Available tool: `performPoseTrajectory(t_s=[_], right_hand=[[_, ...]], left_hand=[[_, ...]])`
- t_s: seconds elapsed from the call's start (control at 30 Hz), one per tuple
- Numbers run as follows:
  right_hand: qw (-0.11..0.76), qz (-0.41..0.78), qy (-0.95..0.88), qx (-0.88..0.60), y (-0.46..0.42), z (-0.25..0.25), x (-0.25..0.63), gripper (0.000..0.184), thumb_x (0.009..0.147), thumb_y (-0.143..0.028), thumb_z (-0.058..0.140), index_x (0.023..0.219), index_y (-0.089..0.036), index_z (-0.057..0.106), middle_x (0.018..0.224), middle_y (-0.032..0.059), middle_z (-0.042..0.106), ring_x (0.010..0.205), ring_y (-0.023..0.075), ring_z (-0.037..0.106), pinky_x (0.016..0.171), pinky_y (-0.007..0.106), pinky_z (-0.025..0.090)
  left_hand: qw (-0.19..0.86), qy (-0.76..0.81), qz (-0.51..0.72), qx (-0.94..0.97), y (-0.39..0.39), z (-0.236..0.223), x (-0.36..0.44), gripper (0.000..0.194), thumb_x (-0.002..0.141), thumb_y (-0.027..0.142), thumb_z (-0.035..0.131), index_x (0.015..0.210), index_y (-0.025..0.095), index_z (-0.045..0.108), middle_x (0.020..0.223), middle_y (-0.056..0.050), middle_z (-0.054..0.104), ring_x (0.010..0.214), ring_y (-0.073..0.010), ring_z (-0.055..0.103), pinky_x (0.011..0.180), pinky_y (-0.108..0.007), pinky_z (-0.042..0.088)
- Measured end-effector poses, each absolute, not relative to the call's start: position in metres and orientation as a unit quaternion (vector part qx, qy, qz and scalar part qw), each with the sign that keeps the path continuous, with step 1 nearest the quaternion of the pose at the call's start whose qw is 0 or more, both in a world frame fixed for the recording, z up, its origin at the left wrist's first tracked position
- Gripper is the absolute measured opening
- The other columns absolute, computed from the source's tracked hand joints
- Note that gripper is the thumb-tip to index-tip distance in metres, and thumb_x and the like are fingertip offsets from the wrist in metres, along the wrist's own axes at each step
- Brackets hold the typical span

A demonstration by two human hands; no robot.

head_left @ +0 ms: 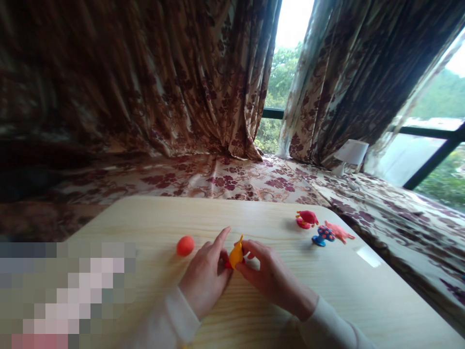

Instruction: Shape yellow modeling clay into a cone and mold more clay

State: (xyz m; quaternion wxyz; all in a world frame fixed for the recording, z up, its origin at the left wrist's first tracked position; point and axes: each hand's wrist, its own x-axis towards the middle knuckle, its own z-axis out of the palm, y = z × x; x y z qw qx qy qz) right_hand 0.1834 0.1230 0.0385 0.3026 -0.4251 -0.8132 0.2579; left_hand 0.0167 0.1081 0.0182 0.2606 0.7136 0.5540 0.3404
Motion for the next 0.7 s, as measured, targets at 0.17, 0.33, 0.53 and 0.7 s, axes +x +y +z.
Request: performPoseTrajectory(t_s=[0.17, 0.33, 0.53, 0.7], right_hand=[[0.301, 0.252, -0.815, -0.427, 0.124, 0.035, 0.182, 0.008, 0.076, -0.007, 0.059, 0.08, -0.014, 0.059, 0.078, 0.0029, 0.063, 0.072, 0.0156, 0.057, 0.068, 0.026, 0.044], [0.292, 0.259, -0.819, -0.421, 0.121, 0.037, 0.184, 0.013, 0.076, -0.006, 0.058, 0.084, -0.015, 0.06, 0.08, 0.0025, 0.065, 0.075, 0.0159, 0.059, 0.07, 0.025, 0.045], [0.283, 0.254, -0.826, -0.415, 0.121, 0.037, 0.2, 0.039, 0.074, -0.004, 0.056, 0.111, -0.015, 0.059, 0.107, 0.0087, 0.065, 0.096, 0.0198, 0.061, 0.085, 0.03, 0.046], [0.269, 0.233, -0.831, -0.427, 0.125, 0.034, 0.203, 0.04, 0.074, -0.001, 0.054, 0.11, -0.016, 0.062, 0.103, 0.009, 0.065, 0.095, 0.0212, 0.059, 0.085, 0.033, 0.046]], left_hand=[[0.255, 0.554, 0.339, 0.716, 0.107, 0.019, 0.016, 0.072, 0.072, 0.011, 0.052, 0.141, 0.019, 0.033, 0.084, -0.001, 0.062, 0.082, -0.0181, 0.059, 0.084, -0.035, 0.048], [0.258, 0.558, 0.332, 0.715, 0.107, 0.021, 0.016, 0.072, 0.072, 0.012, 0.053, 0.141, 0.019, 0.033, 0.086, -0.002, 0.063, 0.083, -0.0183, 0.06, 0.085, -0.036, 0.048], [0.276, 0.554, 0.337, 0.71, 0.109, 0.024, 0.01, 0.07, 0.072, 0.015, 0.056, 0.139, 0.02, 0.035, 0.094, -0.004, 0.064, 0.091, -0.018, 0.062, 0.091, -0.036, 0.047], [0.261, 0.555, 0.34, 0.713, 0.111, 0.022, 0.01, 0.072, 0.071, 0.013, 0.058, 0.138, 0.023, 0.036, 0.1, -0.005, 0.065, 0.096, -0.0191, 0.062, 0.094, -0.038, 0.047]])
